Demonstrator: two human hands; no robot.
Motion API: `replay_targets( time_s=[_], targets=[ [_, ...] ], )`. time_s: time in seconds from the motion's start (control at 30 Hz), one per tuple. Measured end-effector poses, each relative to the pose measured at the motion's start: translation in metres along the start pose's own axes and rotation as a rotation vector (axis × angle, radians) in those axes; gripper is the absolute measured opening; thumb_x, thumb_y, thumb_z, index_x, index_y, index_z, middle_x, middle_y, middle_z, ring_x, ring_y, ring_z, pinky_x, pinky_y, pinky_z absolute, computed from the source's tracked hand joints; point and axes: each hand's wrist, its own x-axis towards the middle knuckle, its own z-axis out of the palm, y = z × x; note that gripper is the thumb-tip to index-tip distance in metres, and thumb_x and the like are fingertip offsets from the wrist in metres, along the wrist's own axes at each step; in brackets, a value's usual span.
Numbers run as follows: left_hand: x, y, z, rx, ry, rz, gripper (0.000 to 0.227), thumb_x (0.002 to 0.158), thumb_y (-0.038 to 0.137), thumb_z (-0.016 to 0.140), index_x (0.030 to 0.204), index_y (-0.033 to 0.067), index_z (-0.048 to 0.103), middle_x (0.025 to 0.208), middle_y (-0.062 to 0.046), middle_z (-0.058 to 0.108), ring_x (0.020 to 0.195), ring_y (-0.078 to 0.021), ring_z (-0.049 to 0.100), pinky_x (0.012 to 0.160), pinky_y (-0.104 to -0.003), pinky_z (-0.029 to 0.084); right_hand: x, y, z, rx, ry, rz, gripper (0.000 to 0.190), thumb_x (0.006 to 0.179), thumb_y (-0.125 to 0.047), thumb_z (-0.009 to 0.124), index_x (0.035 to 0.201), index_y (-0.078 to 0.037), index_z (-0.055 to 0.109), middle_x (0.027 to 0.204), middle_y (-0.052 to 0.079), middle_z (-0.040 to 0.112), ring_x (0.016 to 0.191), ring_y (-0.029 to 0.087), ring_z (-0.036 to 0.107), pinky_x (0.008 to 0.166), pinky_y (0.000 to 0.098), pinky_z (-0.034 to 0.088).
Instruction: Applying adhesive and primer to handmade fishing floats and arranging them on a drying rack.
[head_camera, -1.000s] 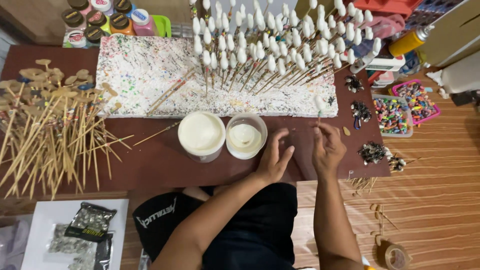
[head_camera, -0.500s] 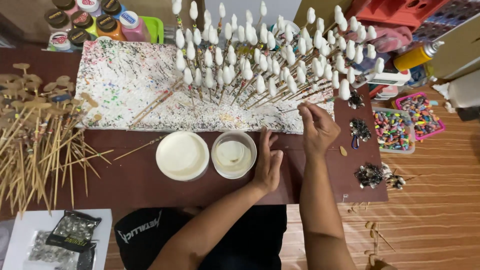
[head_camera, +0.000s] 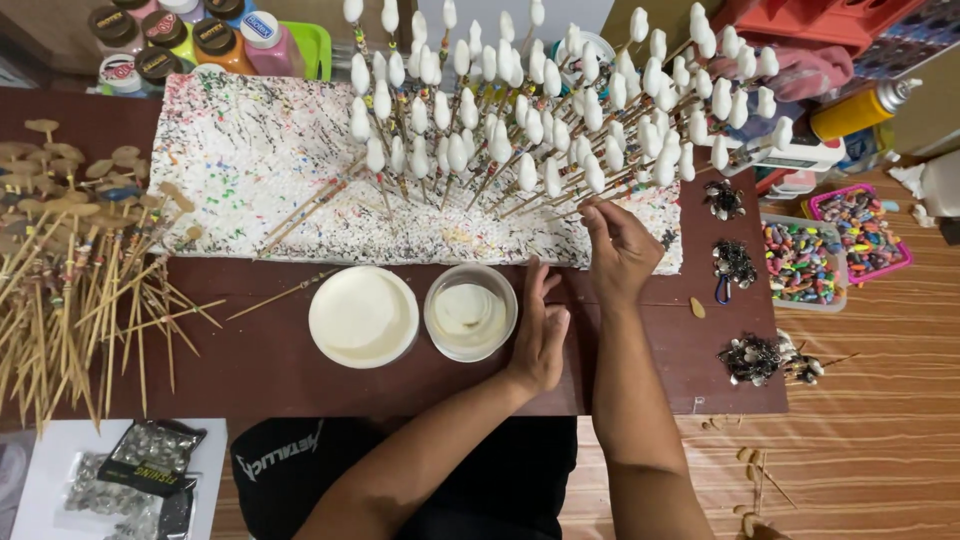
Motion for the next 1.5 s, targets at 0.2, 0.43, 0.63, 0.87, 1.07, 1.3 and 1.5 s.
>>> replay_targets(
  time_s=[0.2,0.43,0.63,0.87,1.07,1.3,1.5],
  targets=[
    [0.001,0.005,0.000,-0.005,-0.003,-0.026,0.072,0.108,0.038,0.033,0.160,-0.0019,0.005,0.165,-0.031,-0.006,0.146,-0.0529,0.024,0.104,-0.055,0.044,0.000,0.004,0.001,-0.044,0.003,-0.008,0.005,0.092,0.006,0.081,0.097,0.007,0.078,0.084,0.020,0.075,0.072,0.022,0.073,0.062,0.0352,0.060],
    [0.002,0.006,-0.001,0.018,-0.005,-0.037,0.070,0.108,0.037,0.034,0.160,0.0002,0.005,0.166,-0.029,-0.005,0.148,-0.0508,0.023,0.106,-0.053,0.044,0.000,0.003,-0.001,-0.068,-0.019,-0.021,0.005,0.092,0.007,0.082,0.096,0.006,0.079,0.083,0.020,0.076,0.072,0.025,0.074,0.061,0.0355,0.060],
    [0.002,0.006,-0.002,0.007,-0.012,-0.037,0.071,0.108,0.039,0.035,0.160,-0.0001,0.005,0.165,-0.030,-0.006,0.147,-0.0523,0.022,0.107,-0.054,0.043,0.000,-0.001,0.001,-0.088,-0.032,-0.028,0.005,0.092,0.006,0.082,0.096,0.006,0.080,0.084,0.021,0.076,0.071,0.026,0.075,0.059,0.0364,0.060],
    [0.002,0.008,-0.002,0.006,-0.007,-0.038,0.070,0.108,0.035,0.036,0.160,0.0002,0.006,0.166,-0.029,-0.004,0.148,-0.0508,0.022,0.106,-0.054,0.043,-0.002,0.001,-0.002,-0.072,-0.044,-0.025,0.005,0.093,0.006,0.081,0.098,0.006,0.079,0.084,0.021,0.076,0.071,0.025,0.074,0.061,0.0360,0.060],
    [0.001,0.004,-0.002,0.000,-0.006,-0.032,0.070,0.107,0.034,0.037,0.160,0.0001,0.006,0.166,-0.028,-0.004,0.148,-0.0509,0.022,0.106,-0.054,0.043,-0.002,0.001,-0.001,-0.063,-0.049,-0.025,0.005,0.093,0.005,0.082,0.097,0.006,0.079,0.084,0.021,0.076,0.071,0.024,0.073,0.062,0.0357,0.060],
    [0.003,0.009,-0.002,0.008,-0.021,-0.038,0.069,0.108,0.034,0.034,0.160,0.0001,0.005,0.165,-0.030,-0.006,0.147,-0.0520,0.022,0.107,-0.055,0.043,-0.003,0.001,0.000,-0.058,-0.054,-0.021,0.005,0.093,0.004,0.081,0.098,0.006,0.080,0.085,0.020,0.076,0.073,0.024,0.074,0.064,0.0353,0.060],
    [0.003,0.010,-0.003,0.011,-0.020,-0.047,0.069,0.108,0.035,0.035,0.160,-0.0002,0.006,0.165,-0.030,-0.005,0.148,-0.0507,0.023,0.107,-0.054,0.043,-0.001,-0.003,0.002,-0.076,-0.072,-0.026,0.004,0.092,0.005,0.082,0.096,0.005,0.080,0.084,0.019,0.076,0.073,0.025,0.075,0.063,0.0360,0.060]
  ],
)
